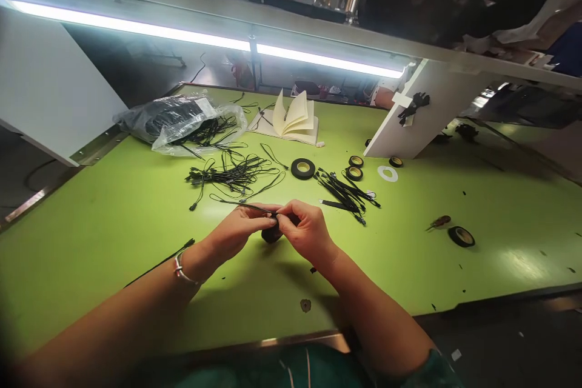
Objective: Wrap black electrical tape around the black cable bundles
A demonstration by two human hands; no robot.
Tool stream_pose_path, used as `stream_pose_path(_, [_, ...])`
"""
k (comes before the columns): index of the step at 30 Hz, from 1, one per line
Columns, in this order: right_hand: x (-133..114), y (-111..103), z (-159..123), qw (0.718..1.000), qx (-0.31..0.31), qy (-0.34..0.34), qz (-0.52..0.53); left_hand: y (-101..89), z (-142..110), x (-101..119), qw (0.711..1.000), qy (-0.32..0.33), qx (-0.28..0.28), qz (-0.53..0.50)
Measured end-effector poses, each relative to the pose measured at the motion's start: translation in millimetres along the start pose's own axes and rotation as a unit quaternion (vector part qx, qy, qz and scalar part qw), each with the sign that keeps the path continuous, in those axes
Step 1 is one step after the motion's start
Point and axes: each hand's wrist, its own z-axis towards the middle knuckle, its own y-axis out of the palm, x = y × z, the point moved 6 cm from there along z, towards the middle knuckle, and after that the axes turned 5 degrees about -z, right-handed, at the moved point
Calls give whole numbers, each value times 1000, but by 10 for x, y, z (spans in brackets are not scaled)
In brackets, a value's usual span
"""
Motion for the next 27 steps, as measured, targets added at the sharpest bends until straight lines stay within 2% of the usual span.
stream_pose_path(4, [24, 10, -10, 1000, 2, 6, -8, 49, -16, 8, 998, -33, 5, 59])
stream_pose_path(7, [24, 2, -40, 998, 23, -16, -56, 20, -50, 33, 984, -30, 82, 158])
stream_pose_path(10, [10, 9, -91, 992, 44, -51, -108, 20, -70, 27, 973, -9, 117, 199])
stream_pose_path(14, [-5, 38, -135, 986, 46, -89, -134, 4, -59, -13, 982, 2, 129, 135])
stream_pose_path(19, [-26, 25, -137, 988, 37, -94, -121, 42, -33, -18, 997, -34, 61, 18])
stream_pose_path(24, [-70, 5, -164, 975, 32, -145, -163, 45, -67, 42, 997, -52, 51, 31])
stream_pose_path(27, [-131, 22, -193, 944, 25, -222, -243, 4, -89, 24, 994, -56, 85, 39])
